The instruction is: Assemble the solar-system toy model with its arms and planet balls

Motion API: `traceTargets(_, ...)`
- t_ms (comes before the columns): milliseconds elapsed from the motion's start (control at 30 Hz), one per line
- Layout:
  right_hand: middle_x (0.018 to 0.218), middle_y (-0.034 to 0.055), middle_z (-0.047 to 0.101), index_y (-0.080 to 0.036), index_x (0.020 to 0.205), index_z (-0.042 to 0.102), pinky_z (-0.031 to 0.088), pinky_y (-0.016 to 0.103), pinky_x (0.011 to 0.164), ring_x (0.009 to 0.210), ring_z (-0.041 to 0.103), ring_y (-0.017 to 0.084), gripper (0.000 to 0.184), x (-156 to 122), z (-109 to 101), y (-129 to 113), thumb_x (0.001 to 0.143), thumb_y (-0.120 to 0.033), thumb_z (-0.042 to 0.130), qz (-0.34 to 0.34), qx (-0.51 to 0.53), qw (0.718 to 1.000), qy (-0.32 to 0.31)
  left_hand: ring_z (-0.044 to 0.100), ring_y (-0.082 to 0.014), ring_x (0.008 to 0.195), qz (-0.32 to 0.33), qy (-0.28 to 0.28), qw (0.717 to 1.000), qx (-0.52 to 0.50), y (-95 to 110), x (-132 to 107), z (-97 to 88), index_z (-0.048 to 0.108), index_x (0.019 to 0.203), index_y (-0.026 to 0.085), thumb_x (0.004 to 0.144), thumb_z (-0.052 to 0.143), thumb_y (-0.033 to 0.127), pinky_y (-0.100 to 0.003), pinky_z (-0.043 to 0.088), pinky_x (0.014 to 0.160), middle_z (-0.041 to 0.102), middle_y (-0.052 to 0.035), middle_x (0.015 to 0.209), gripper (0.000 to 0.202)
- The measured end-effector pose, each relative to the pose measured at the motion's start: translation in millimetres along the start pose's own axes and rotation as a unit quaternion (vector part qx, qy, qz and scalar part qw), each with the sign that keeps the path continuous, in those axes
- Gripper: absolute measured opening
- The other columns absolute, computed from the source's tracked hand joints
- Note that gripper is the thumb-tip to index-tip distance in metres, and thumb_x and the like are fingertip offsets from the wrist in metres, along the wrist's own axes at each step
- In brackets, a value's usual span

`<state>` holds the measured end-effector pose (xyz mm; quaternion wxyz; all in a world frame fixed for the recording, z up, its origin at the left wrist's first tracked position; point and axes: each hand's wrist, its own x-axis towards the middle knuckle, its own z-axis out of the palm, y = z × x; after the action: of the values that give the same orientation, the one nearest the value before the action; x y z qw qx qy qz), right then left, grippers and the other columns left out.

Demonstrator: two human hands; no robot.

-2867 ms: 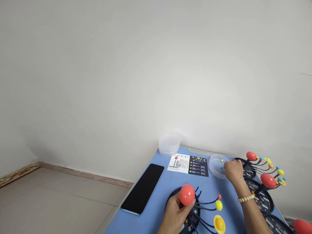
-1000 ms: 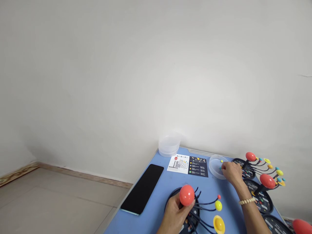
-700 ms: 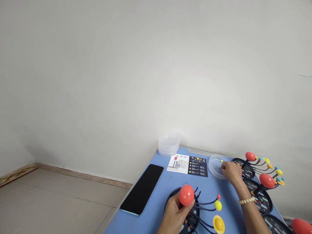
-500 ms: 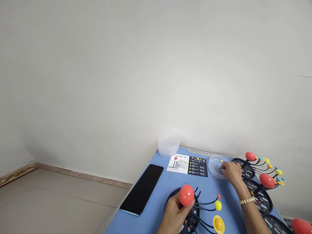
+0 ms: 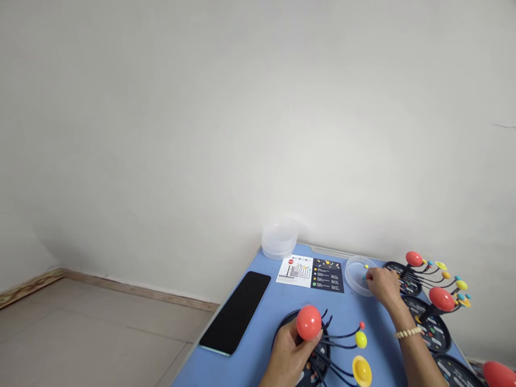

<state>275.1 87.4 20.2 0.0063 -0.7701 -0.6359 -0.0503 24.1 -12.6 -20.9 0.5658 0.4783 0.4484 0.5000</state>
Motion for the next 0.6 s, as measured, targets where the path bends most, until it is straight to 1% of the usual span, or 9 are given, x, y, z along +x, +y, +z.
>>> traceTargets(267,0.087,0.0092,0.076,-0.025,0.085,0.075,0.032,0.034,0.08,0.092,0.066,0.024,0.031,0.0,0.1,0.1,0.082,-0.014,0.047,-0.002,0.002,1.0,0.001,0.035,-0.01,0.051,0.006,-0.002,1.0,0.01,-1.4,0.6,-1.2,0.049,0.057,0.018,0.065,0.073,0.05,-0.022,0.032,0.046,0.037,0.006,0.053,0.041)
traceTargets(400,0.088,0.0092,0.076,-0.025,0.085,0.076,0.032,0.035,0.08,0.093,0.066,0.025,0.031,0.1,0.8,0.0,0.082,-0.014,0.047,-0.002,0.001,1.0,0.003,0.037,-0.0101,0.048,-0.009,-0.01,1.0,-0.002,-4.1,0.5,-1.3,0.051,0.061,0.018,0.067,0.071,0.05,-0.022,0.033,0.044,0.04,0.0063,0.052,0.038)
traceTargets(500,0.088,0.0088,0.076,-0.026,0.085,0.076,0.033,0.035,0.081,0.093,0.066,0.025,0.031,0.2,1.4,0.2,0.082,-0.015,0.047,-0.001,0.0,1.0,0.004,0.038,-0.0102,0.049,-0.01,-0.004,1.0,-0.001,-4.3,0.7,-1.6,0.051,0.06,0.018,0.066,0.072,0.048,-0.022,0.034,0.046,0.042,0.006,0.053,0.037)
traceTargets(600,0.087,0.0079,0.076,-0.027,0.084,0.076,0.033,0.035,0.08,0.093,0.066,0.025,0.032,0.4,1.7,0.5,0.082,-0.014,0.047,-0.001,0.001,1.0,0.005,0.039,-0.0109,0.052,0.004,0.004,1.0,0.007,-3.8,1.7,-2.0,0.051,0.059,0.018,0.065,0.073,0.044,-0.023,0.034,0.049,0.041,0.0058,0.055,0.036)
